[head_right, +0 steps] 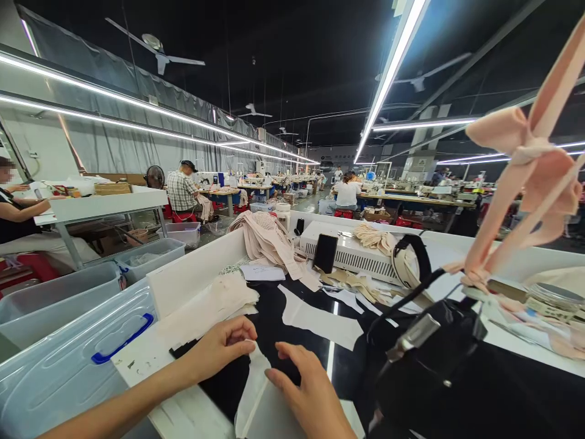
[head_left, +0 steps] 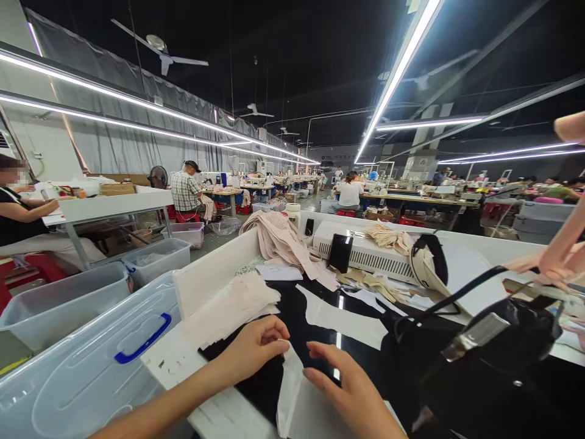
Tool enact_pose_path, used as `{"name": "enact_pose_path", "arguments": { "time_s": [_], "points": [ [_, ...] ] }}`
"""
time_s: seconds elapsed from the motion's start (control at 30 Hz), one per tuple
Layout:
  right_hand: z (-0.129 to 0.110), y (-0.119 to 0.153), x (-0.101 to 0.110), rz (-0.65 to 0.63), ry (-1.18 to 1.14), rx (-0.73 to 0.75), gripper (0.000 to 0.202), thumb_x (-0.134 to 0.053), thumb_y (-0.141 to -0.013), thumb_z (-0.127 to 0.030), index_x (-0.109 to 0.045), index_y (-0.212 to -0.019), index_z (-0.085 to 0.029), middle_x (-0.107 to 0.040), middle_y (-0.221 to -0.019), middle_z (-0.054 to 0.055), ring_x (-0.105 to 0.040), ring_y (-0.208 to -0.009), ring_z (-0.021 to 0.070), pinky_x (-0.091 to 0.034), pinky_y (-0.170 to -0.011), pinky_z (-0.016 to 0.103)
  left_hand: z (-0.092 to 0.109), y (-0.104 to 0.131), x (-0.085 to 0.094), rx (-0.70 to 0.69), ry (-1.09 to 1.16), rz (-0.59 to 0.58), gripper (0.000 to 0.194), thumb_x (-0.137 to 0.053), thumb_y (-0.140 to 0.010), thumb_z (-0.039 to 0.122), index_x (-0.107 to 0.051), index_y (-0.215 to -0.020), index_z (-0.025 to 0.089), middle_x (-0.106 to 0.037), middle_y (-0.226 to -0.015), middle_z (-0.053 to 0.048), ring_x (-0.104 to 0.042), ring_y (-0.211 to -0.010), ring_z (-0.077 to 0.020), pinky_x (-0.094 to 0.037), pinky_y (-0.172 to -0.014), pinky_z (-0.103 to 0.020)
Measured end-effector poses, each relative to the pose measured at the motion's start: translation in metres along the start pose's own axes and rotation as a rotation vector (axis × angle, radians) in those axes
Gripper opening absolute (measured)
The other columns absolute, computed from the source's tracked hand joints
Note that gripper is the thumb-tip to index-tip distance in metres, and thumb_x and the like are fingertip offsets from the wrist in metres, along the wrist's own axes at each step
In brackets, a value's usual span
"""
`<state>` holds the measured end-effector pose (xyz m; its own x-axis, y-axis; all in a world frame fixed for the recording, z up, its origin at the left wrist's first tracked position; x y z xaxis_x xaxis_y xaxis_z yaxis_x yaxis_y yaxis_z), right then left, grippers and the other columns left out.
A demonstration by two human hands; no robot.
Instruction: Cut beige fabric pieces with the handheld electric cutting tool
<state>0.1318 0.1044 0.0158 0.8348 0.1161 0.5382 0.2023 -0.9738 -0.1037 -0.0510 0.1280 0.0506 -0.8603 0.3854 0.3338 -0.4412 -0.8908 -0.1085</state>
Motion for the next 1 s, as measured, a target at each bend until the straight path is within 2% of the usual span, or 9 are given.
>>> {"name": "enact_pose_path", "arguments": {
  "time_s": [0.07,0.13,0.23,0.33,0.43,0.57,0.83,1.0],
  "points": [
    [-0.016,-0.009,-0.016,-0.077,-0.127,0.048,0.046,-0.066,-0.088,-0.056,-0.074,-0.122,-0.026,-0.073,-0.124,0.008,-0.063,-0.119,0.0298,-0.044,-0.104,0.038,0.002,0.000,-0.003,0.002,0.069,-0.011,0.019,-0.068,-0.084,0.034,-0.061,-0.094,0.020,-0.064,-0.078,0.003,-0.063,-0.073,-0.0150,-0.045,-0.071,-0.027],
    [-0.028,-0.014,-0.028,-0.128,-0.204,0.083,0.043,-0.064,-0.088,-0.061,-0.077,-0.108,-0.024,-0.076,-0.113,0.006,-0.065,-0.111,0.0282,-0.044,-0.101,0.036,0.002,0.000,-0.004,0.009,0.128,-0.017,0.023,-0.070,-0.082,0.035,-0.061,-0.096,0.020,-0.067,-0.079,0.002,-0.066,-0.073,-0.0159,-0.048,-0.072,-0.028],
    [-0.030,-0.018,-0.041,-0.157,-0.252,0.063,0.047,-0.061,-0.087,-0.066,-0.075,-0.086,-0.021,-0.071,-0.082,0.003,-0.061,-0.081,0.0213,-0.044,-0.076,0.030,-0.002,0.001,-0.003,0.023,0.198,-0.012,0.029,-0.073,-0.079,0.038,-0.061,-0.098,0.019,-0.068,-0.077,0.001,-0.068,-0.069,-0.0170,-0.052,-0.072,-0.030],
    [-0.023,-0.016,-0.048,-0.172,-0.276,0.004,0.047,-0.064,-0.084,-0.066,-0.066,-0.076,-0.019,-0.052,-0.064,-0.004,-0.043,-0.063,0.0140,-0.031,-0.061,0.027,-0.007,0.001,0.000,0.031,0.234,0.020,0.029,-0.076,-0.076,0.033,-0.061,-0.097,0.019,-0.069,-0.074,0.001,-0.068,-0.067,-0.0166,-0.052,-0.072,-0.030],
    [-0.020,-0.012,-0.049,-0.190,-0.283,-0.024,0.044,-0.067,-0.082,-0.062,-0.057,-0.071,-0.021,-0.041,-0.063,-0.006,-0.033,-0.062,0.0124,-0.025,-0.059,0.027,-0.010,0.000,0.001,0.039,0.259,0.052,0.026,-0.074,-0.074,0.026,-0.061,-0.095,0.018,-0.070,-0.072,0.002,-0.067,-0.064,-0.0157,-0.050,-0.071,-0.029],
    [-0.023,-0.010,-0.049,-0.209,-0.277,-0.052,0.040,-0.068,-0.080,-0.055,-0.049,-0.067,-0.022,-0.036,-0.063,-0.006,-0.030,-0.063,0.0122,-0.023,-0.059,0.028,-0.012,-0.001,-0.001,0.054,0.296,0.077,0.025,-0.073,-0.073,0.024,-0.061,-0.094,0.018,-0.070,-0.070,0.002,-0.066,-0.063,-0.0150,-0.049,-0.070,-0.028],
    [-0.014,-0.006,-0.059,-0.212,-0.273,-0.099,0.036,-0.068,-0.074,-0.052,-0.049,-0.067,-0.022,-0.036,-0.065,-0.005,-0.031,-0.064,0.0130,-0.025,-0.059,0.028,-0.014,-0.001,0.004,0.091,0.349,0.101,0.035,-0.081,-0.071,0.033,-0.062,-0.096,0.018,-0.069,-0.072,0.003,-0.067,-0.067,-0.0158,-0.053,-0.076,-0.032],
    [-0.013,-0.006,-0.060,-0.189,-0.279,-0.091,0.029,-0.068,-0.075,-0.046,-0.057,-0.071,-0.020,-0.040,-0.066,-0.005,-0.035,-0.066,0.0135,-0.028,-0.061,0.028,-0.014,0.001,0.003,0.129,0.378,0.096,0.041,-0.085,-0.071,0.038,-0.063,-0.100,0.017,-0.067,-0.072,0.003,-0.067,-0.069,-0.0154,-0.056,-0.077,-0.033]
  ]
}}
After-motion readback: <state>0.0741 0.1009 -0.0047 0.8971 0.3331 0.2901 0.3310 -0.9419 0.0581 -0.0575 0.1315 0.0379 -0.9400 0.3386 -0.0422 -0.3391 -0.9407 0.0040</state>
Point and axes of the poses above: each hand's wrist, its own y-axis away from the middle knuckle, its own x-axis out of the back of the hand, z = x × y, the point moved 8 cm from there along -y, towards the middle knuckle
